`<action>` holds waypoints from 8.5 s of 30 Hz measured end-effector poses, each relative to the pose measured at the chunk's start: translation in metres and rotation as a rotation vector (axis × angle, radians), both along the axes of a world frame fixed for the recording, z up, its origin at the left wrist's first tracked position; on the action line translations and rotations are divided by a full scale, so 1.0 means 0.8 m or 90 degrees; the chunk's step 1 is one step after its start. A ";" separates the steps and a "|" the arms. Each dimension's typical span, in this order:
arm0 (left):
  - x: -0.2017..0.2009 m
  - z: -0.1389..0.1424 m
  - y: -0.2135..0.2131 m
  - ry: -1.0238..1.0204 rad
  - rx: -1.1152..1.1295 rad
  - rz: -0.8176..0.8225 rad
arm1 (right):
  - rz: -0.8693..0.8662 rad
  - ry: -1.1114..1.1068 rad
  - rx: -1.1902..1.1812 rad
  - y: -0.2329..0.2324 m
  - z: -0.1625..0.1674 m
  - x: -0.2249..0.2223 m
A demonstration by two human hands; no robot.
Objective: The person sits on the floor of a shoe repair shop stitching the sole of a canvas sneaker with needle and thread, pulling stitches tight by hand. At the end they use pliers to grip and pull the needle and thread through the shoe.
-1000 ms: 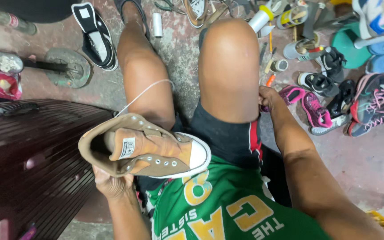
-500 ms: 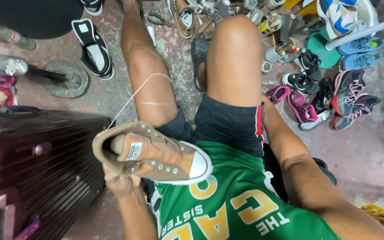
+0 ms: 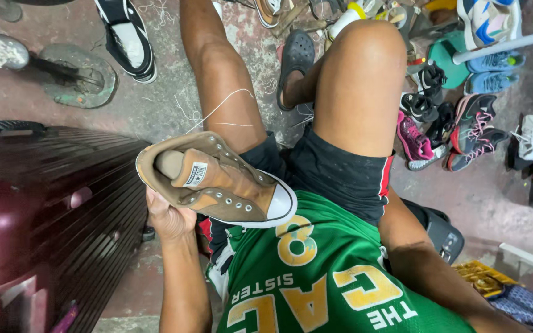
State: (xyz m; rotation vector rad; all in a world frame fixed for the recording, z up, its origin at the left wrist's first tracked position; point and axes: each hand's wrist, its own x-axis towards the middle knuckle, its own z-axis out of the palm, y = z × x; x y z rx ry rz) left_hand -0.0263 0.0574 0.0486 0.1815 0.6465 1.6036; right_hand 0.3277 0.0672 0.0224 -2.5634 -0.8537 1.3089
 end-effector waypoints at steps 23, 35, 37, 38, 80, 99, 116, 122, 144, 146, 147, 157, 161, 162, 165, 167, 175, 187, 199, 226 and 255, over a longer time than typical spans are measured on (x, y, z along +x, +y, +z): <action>-0.003 0.068 -0.034 -0.085 0.023 -0.044 | 0.074 -0.024 0.034 -0.029 0.081 -0.091; -0.004 0.070 -0.058 -0.073 -0.015 -0.009 | 0.094 -0.025 0.042 -0.041 0.089 -0.107; -0.007 0.070 -0.060 -0.087 0.002 -0.004 | 0.102 -0.026 0.041 -0.042 0.092 -0.114; -0.009 0.070 -0.061 -0.094 0.010 -0.002 | 0.106 -0.025 0.038 -0.042 0.093 -0.117; -0.001 0.067 -0.060 -0.095 0.002 -0.029 | 0.197 -0.022 0.044 -0.011 0.104 -0.169; 0.009 0.068 -0.057 -0.090 0.007 -0.030 | 0.160 -0.038 0.044 -0.023 0.133 -0.176; 0.021 0.066 -0.029 -0.070 0.025 -0.045 | 0.126 -0.080 0.060 -0.011 0.107 -0.145; 0.021 0.064 0.006 -0.010 0.067 -0.049 | 0.100 -0.125 0.083 0.004 0.086 -0.122; 0.053 0.086 0.041 0.587 0.011 -0.165 | -0.150 0.008 0.323 0.068 0.048 0.012; 0.080 0.094 0.044 0.723 0.020 -0.172 | -0.160 0.191 0.419 0.080 0.054 0.026; 0.092 0.099 0.045 0.803 0.037 -0.166 | -0.151 0.296 0.464 0.085 0.058 0.030; 0.162 0.148 0.051 1.071 0.137 -0.135 | 0.104 0.642 0.549 0.084 0.078 0.002; 0.171 0.147 0.047 1.127 0.202 -0.116 | 0.043 0.616 0.500 0.067 0.063 -0.017; 0.175 0.145 0.044 1.119 0.215 -0.118 | 0.013 0.609 0.469 0.063 0.059 -0.024; 0.187 0.132 0.043 1.081 0.260 -0.139 | -0.251 0.828 0.449 0.058 0.046 -0.039; 0.192 0.123 0.041 1.045 0.249 -0.193 | -0.242 0.888 0.396 0.054 0.043 -0.035; 0.216 0.087 0.072 0.897 0.306 -0.226 | -0.100 0.714 0.500 0.065 0.045 0.001; 0.235 0.081 0.004 0.925 0.440 -0.176 | -0.175 0.801 0.458 0.046 0.065 -0.003; 0.204 0.145 -0.008 1.050 0.606 -0.129 | -0.217 0.848 0.430 0.006 0.061 -0.013; 0.118 0.072 0.036 0.887 0.118 0.020 | 0.209 0.842 0.162 -0.001 0.104 0.017; 0.132 0.078 -0.013 0.977 0.303 0.091 | 0.217 0.895 -0.026 -0.090 0.109 0.069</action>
